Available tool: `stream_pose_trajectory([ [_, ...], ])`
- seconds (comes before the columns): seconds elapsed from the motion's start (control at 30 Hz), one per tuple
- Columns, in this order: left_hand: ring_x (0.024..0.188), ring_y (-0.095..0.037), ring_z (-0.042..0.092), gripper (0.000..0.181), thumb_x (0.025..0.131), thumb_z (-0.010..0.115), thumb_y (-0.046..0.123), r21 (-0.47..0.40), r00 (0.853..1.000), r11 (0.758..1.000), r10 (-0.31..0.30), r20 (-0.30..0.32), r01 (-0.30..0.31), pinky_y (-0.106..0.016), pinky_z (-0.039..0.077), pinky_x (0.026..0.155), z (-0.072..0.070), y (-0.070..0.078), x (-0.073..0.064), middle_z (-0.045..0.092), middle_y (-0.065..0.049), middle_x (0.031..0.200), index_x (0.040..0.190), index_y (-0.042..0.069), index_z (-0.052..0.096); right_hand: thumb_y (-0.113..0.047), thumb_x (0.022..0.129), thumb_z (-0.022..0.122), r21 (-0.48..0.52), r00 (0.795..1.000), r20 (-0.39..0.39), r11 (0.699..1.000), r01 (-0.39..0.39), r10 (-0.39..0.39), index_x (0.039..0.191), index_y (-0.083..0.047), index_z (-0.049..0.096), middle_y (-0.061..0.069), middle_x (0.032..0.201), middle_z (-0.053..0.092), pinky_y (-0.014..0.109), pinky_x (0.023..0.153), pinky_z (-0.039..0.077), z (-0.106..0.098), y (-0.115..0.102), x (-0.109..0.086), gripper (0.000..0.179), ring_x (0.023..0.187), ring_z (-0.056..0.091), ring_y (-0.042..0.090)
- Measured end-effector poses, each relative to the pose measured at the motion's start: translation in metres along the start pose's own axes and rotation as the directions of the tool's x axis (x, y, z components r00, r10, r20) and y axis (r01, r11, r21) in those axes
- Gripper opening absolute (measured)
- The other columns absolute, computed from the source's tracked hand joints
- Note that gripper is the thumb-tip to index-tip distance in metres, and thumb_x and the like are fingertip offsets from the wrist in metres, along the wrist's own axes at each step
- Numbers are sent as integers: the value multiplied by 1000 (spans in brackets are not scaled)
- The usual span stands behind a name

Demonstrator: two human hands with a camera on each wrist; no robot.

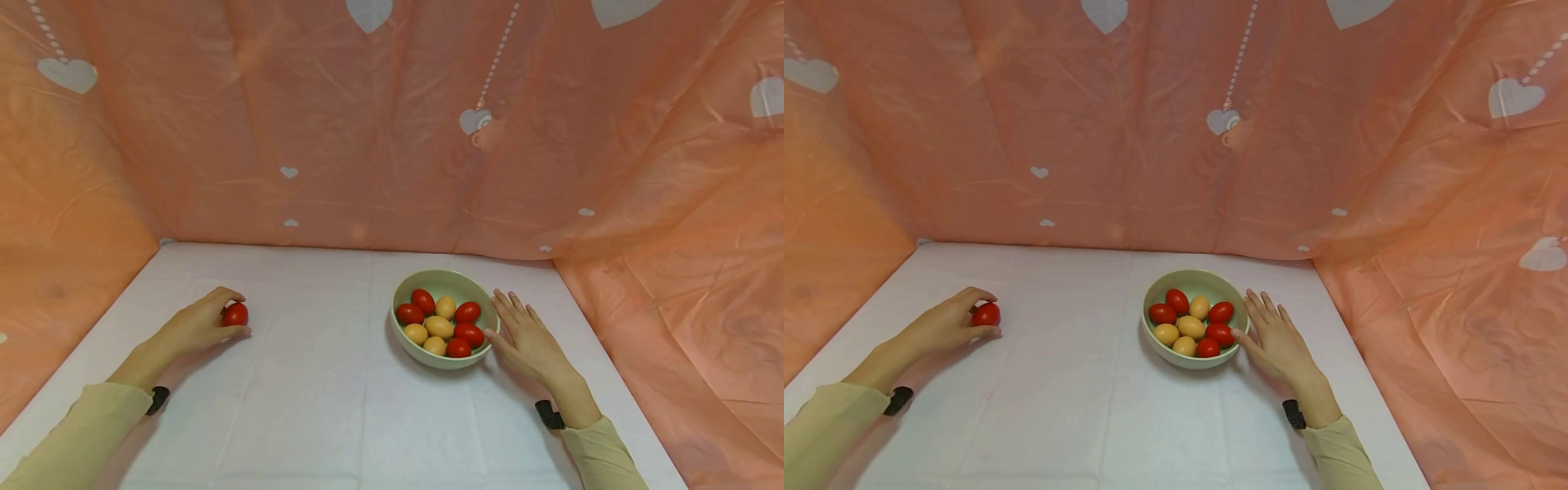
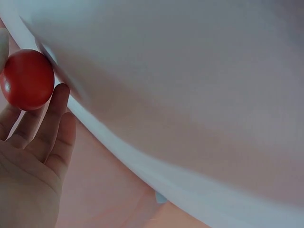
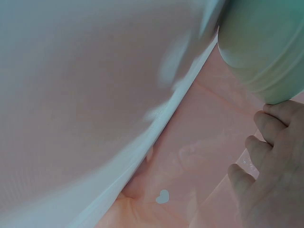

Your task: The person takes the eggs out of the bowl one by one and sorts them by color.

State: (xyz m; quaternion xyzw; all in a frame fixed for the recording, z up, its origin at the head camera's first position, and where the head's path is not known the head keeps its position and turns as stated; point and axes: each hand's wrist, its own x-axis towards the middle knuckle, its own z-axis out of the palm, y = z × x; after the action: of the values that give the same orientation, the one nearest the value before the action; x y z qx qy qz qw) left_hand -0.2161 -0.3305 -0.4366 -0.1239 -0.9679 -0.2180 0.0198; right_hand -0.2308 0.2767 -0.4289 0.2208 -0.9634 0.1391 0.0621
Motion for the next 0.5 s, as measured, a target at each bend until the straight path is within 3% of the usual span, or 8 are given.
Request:
stream_pose_trajectory([
  [0.5, 110, -40, 62, 70, 86, 86, 40, 9, 1000, 1000, 0, -7, 0, -61, 55, 90, 2, -1, -3, 58, -23, 132, 133, -2, 55, -44, 105, 55, -5, 1000, 1, 1000, -1, 1, 161, 0, 33, 15, 170, 26, 63, 124, 16, 0, 0, 0, 74, 157, 17, 41],
])
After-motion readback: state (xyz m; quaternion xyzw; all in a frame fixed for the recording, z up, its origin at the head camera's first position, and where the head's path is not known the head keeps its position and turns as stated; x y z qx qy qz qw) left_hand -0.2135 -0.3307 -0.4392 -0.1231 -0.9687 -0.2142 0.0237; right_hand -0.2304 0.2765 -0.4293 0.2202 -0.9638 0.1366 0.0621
